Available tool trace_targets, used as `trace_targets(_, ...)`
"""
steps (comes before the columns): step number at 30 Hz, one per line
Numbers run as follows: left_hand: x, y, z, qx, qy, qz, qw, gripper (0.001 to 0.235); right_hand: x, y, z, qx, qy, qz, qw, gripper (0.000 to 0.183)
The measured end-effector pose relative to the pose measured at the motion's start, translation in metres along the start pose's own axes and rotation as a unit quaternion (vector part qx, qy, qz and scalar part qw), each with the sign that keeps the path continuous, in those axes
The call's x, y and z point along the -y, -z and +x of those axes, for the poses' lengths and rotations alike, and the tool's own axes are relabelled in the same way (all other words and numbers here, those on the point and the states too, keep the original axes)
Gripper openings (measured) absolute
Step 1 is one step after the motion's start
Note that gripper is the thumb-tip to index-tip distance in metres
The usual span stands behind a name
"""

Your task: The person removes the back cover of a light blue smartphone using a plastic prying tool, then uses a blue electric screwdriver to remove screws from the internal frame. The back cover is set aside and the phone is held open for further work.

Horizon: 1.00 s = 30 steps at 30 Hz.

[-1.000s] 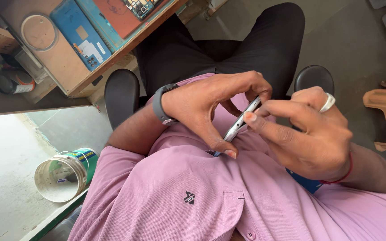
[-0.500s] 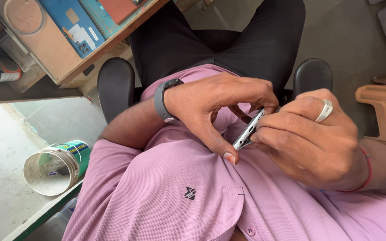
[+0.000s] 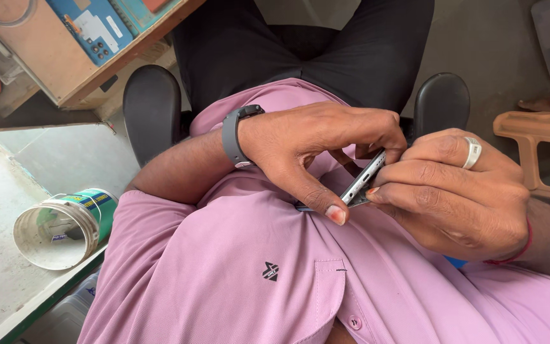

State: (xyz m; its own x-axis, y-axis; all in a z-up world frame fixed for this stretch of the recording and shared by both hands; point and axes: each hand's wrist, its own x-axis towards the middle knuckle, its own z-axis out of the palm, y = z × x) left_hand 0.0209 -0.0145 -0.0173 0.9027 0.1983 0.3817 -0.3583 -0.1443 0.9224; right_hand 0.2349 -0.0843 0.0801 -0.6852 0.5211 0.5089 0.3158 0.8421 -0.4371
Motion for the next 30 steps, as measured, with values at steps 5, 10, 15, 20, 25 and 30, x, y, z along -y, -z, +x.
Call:
trace_targets(5, -0.002, -0.004, -0.001, -0.014, 0.016, -0.023, 1.0, 0.067, 0.0, -0.003, -0.001, -0.008, 0.007, -0.003, 1.0, 0.021)
trace_targets(10, -0.003, 0.001, -0.002, -0.019, 0.006, 0.007, 1.0, 0.062, 0.001, 0.004, -0.006, 0.032, -0.008, 0.023, 0.999, 0.019)
trace_targets(15, -0.006, 0.012, -0.017, -0.046, 0.034, -0.064, 0.996, 0.068, 0.003, 0.01, -0.011, 0.067, 0.001, 0.025, 0.997, 0.019)
trace_targets(20, 0.004, 0.003, -0.021, -0.055, 0.012, -0.056, 0.997, 0.076, 0.0, 0.008, -0.016, 0.071, 0.0, 0.013, 0.997, 0.023)
trace_targets(25, 0.009, -0.007, -0.022, -0.053, 0.015, -0.049, 0.997, 0.096, -0.006, -0.001, -0.014, 0.07, -0.023, 0.033, 0.997, 0.035)
trace_targets(30, 0.024, -0.018, -0.021, -0.068, -0.025, 0.001, 0.997, 0.091, -0.013, 0.003, -0.013, 0.094, -0.088, 0.078, 0.989, 0.032)
